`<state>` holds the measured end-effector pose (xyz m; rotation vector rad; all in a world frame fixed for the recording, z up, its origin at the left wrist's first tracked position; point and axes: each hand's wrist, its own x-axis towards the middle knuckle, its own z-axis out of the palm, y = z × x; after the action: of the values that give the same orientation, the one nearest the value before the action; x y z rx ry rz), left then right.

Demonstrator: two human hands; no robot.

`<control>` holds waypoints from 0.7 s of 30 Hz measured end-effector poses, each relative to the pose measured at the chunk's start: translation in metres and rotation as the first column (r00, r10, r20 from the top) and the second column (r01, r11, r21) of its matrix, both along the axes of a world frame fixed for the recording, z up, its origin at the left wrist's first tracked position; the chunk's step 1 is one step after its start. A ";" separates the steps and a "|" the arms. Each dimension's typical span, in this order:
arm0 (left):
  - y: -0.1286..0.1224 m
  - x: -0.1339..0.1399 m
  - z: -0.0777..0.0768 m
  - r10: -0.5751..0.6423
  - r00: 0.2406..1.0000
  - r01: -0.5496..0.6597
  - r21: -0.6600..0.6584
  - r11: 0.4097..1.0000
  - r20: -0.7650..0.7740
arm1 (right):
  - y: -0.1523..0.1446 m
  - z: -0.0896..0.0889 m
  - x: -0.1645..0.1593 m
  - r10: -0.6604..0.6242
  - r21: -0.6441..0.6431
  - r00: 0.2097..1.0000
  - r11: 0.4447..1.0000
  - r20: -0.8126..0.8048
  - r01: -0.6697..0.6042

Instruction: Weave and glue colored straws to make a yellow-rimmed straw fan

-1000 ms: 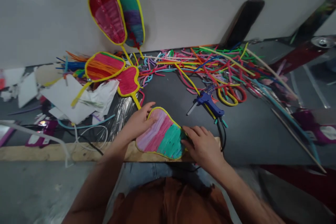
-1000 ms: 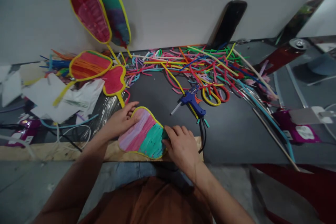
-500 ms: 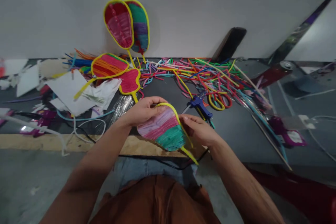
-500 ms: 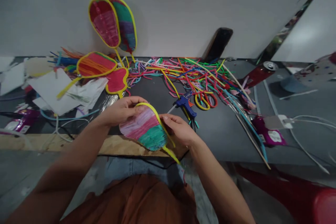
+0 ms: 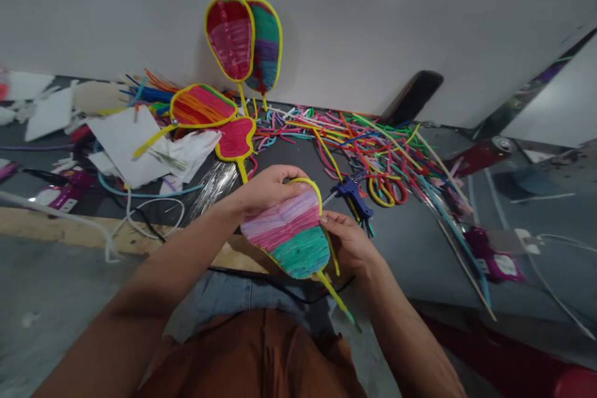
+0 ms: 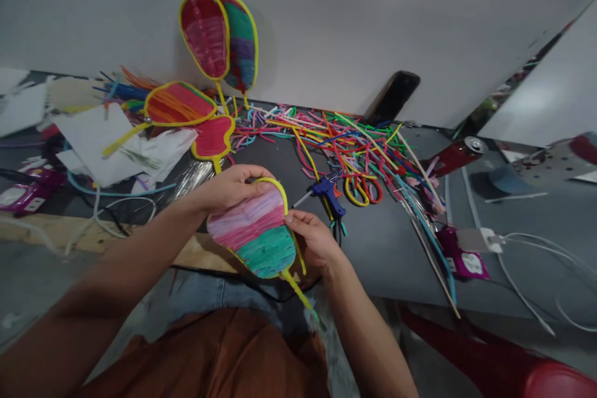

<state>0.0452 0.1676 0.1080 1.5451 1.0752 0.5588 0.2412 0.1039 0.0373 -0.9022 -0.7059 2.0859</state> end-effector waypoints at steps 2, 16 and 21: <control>-0.001 0.000 0.001 0.006 1.000 -0.006 -0.006 1.000 -0.008 | -0.001 -0.002 -0.002 -0.006 0.006 1.000 1.000 0.013 0.006; -0.001 -0.034 -0.033 0.257 0.966 -0.256 -0.045 0.966 0.025 | -0.014 -0.018 0.003 -0.247 0.506 0.700 0.842 0.670 -0.186; -0.022 -0.054 -0.051 0.345 0.926 -0.331 0.114 0.937 -0.153 | -0.023 -0.019 0.009 -0.499 0.632 0.388 0.618 0.775 -0.468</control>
<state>-0.0089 0.1460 0.0572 1.5100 1.4837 0.7246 0.2506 0.0805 0.0180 -1.4525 -2.0238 0.6949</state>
